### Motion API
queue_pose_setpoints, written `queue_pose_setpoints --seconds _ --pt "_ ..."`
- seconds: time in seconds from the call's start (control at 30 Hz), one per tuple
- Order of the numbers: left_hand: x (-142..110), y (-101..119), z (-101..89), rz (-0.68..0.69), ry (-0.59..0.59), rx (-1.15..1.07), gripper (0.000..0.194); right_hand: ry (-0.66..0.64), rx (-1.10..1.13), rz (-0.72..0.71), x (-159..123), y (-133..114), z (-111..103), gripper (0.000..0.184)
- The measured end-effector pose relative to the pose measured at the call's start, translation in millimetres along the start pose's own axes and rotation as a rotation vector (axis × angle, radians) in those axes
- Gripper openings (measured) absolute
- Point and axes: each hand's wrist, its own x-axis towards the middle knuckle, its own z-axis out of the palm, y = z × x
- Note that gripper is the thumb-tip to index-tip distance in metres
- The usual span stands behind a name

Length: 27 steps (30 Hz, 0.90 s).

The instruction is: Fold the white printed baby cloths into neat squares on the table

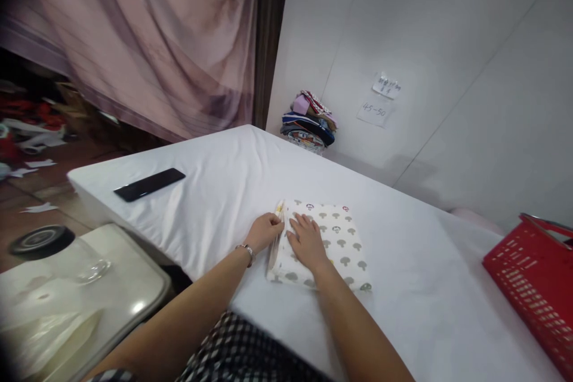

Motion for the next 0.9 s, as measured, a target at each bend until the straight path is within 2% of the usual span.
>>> queue_pose_setpoints --seconds 0.13,0.27,0.47,0.67,0.8,0.9 --pt "1 -1 4.3 0.005 0.041 0.004 0.022 -0.021 -0.053 -0.016 1 -1 1 0.043" --pt "3 -2 6.1 -0.024 0.034 -0.005 0.015 -0.028 -0.079 -0.017 1 -2 1 0.044" --pt "4 0 9.4 -0.03 0.108 0.079 0.014 0.003 -0.072 -0.025 0 -3 2 0.046" --pt "30 10 9.9 -0.084 0.019 0.142 0.021 0.026 -0.069 -0.024 -1 -4 3 0.046" --pt "49 16 12.2 -0.114 0.052 0.149 0.022 0.031 -0.078 -0.037 -2 -5 2 0.044" --pt "51 16 16.6 -0.143 0.102 0.158 0.027 0.022 -0.093 -0.049 -3 -5 1 0.042"
